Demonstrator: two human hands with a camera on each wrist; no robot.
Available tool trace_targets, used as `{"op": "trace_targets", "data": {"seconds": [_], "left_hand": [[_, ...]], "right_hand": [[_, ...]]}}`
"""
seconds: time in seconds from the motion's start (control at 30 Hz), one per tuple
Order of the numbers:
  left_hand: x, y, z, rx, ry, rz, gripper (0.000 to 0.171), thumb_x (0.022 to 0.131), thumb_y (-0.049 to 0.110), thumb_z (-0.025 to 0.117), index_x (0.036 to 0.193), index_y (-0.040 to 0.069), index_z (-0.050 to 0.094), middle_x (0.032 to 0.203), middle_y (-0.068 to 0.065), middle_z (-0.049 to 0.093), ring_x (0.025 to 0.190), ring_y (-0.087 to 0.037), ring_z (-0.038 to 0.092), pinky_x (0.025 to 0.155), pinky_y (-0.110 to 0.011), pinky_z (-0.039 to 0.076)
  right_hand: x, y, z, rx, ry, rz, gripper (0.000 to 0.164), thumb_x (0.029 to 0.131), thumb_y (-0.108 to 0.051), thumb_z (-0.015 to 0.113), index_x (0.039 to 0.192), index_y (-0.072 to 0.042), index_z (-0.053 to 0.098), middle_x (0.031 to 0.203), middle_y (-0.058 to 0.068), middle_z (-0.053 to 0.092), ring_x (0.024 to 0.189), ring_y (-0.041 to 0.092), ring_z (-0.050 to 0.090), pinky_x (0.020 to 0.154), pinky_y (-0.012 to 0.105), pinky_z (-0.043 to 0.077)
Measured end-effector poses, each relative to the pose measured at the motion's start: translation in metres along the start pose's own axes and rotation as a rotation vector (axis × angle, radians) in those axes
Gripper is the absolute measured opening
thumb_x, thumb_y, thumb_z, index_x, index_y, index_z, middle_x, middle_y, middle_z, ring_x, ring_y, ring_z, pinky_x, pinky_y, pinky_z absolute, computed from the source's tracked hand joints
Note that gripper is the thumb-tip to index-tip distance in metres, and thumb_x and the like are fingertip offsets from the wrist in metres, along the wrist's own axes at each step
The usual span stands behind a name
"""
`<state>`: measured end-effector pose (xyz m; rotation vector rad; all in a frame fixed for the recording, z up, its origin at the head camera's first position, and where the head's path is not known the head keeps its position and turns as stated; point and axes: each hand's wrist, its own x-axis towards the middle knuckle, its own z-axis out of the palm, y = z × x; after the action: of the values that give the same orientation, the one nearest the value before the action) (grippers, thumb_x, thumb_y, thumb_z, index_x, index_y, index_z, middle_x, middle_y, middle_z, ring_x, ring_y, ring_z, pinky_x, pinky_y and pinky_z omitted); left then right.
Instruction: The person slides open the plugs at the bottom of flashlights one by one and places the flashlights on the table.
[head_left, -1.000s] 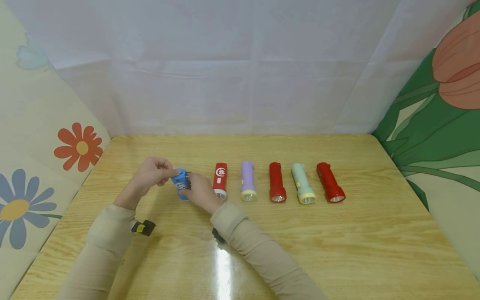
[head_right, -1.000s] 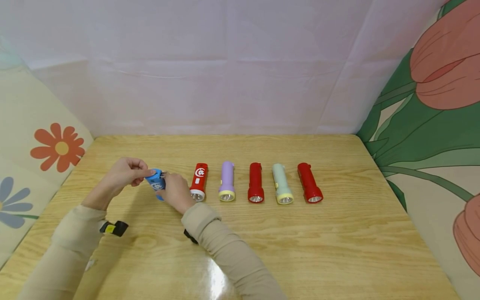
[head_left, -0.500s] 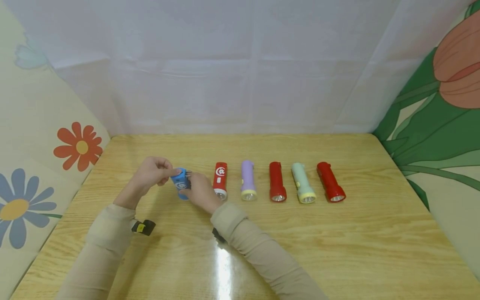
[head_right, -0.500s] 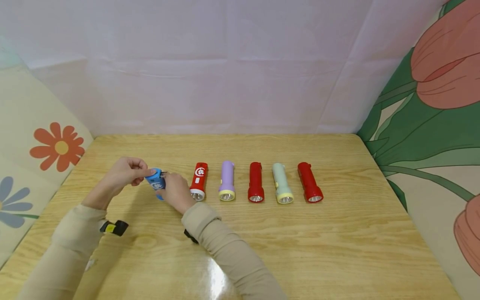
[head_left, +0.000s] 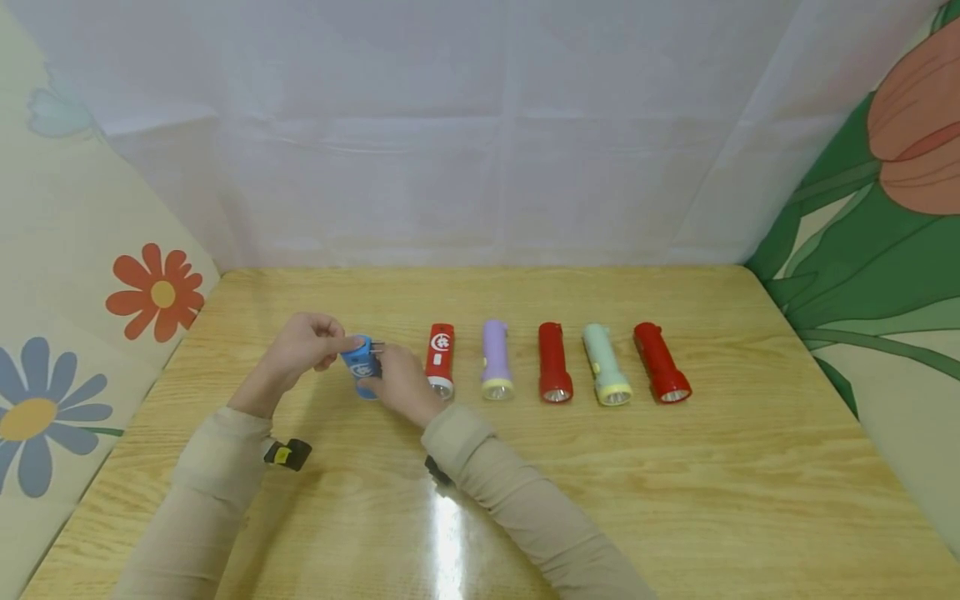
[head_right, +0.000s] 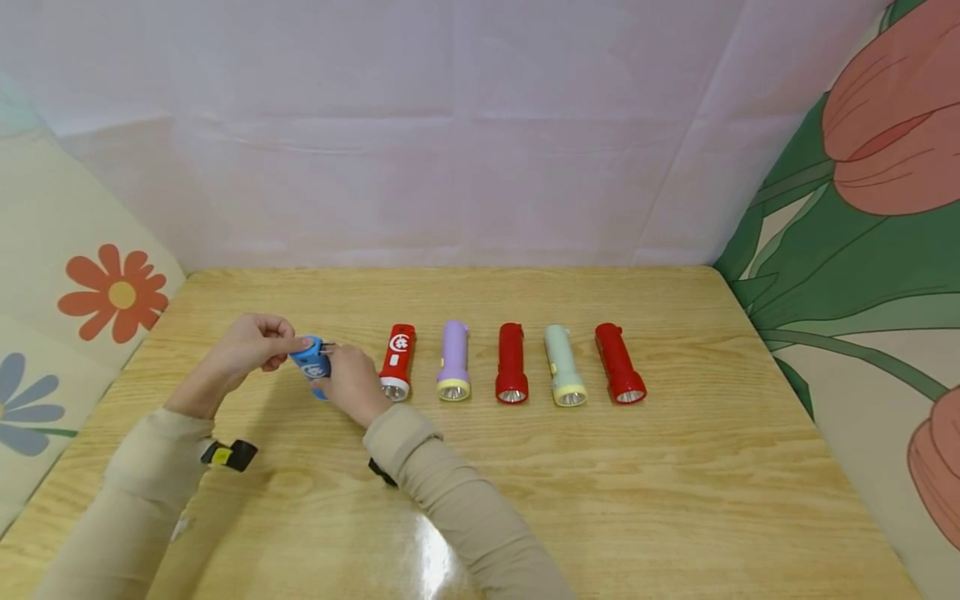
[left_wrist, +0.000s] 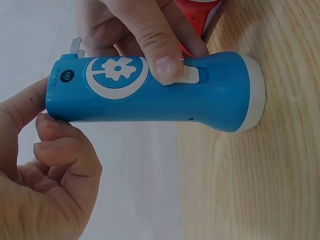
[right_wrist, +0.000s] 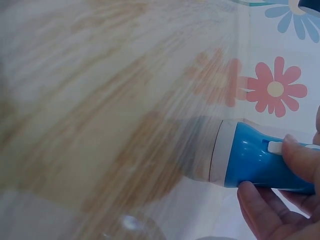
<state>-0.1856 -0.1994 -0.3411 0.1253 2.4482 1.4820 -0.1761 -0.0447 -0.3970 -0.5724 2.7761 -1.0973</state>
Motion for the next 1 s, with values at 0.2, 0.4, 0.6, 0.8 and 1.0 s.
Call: {"op": "trace_targets", "data": {"seconds": [0.2,0.4,0.6,0.8,1.0], "left_hand": [[-0.001,-0.002,0.0,-0.011,0.003,0.009,0.027,0.084,0.018,0.066,0.071,0.002,0.048,0.05,0.002,0.037,0.047,-0.01,0.034,0.048,-0.026,0.034],[-0.002,-0.005,0.001,-0.032,0.008,0.031,0.027,0.084,0.018,0.065,0.07,0.002,0.049,0.049,0.003,0.037,0.047,-0.01,0.034,0.047,-0.025,0.034],[-0.003,-0.008,0.002,-0.075,0.024,0.08,0.026,0.085,0.017,0.065,0.069,0.003,0.05,0.048,0.003,0.038,0.045,-0.009,0.033,0.047,-0.025,0.033],[-0.002,-0.011,0.004,-0.088,0.053,0.128,0.026,0.085,0.016,0.065,0.07,0.002,0.05,0.049,0.003,0.04,0.045,-0.008,0.034,0.045,-0.024,0.033],[-0.001,-0.012,0.006,-0.08,0.065,0.142,0.024,0.085,0.017,0.065,0.08,-0.001,0.051,0.052,0.003,0.043,0.046,-0.008,0.036,0.044,-0.023,0.033]], "right_hand": [[0.0,0.0,0.001,-0.007,-0.001,-0.009,0.039,0.08,-0.023,0.07,0.115,-0.008,0.06,0.105,0.004,0.064,0.095,0.013,0.06,0.079,0.021,0.047],[-0.001,0.001,0.003,0.004,-0.004,-0.019,0.039,0.08,-0.023,0.07,0.115,-0.008,0.06,0.107,0.003,0.063,0.096,0.013,0.059,0.08,0.02,0.047],[-0.001,0.003,0.002,0.054,0.002,-0.018,0.039,0.08,-0.023,0.07,0.114,-0.007,0.06,0.106,0.003,0.063,0.093,0.012,0.06,0.077,0.019,0.047],[0.001,0.007,0.001,0.094,0.002,-0.015,0.038,0.079,-0.024,0.071,0.111,-0.007,0.061,0.101,0.003,0.064,0.089,0.012,0.06,0.074,0.019,0.047],[0.002,0.01,0.001,0.115,-0.013,-0.001,0.04,0.078,-0.025,0.071,0.112,-0.007,0.06,0.102,0.003,0.065,0.089,0.012,0.06,0.073,0.019,0.048]]}}
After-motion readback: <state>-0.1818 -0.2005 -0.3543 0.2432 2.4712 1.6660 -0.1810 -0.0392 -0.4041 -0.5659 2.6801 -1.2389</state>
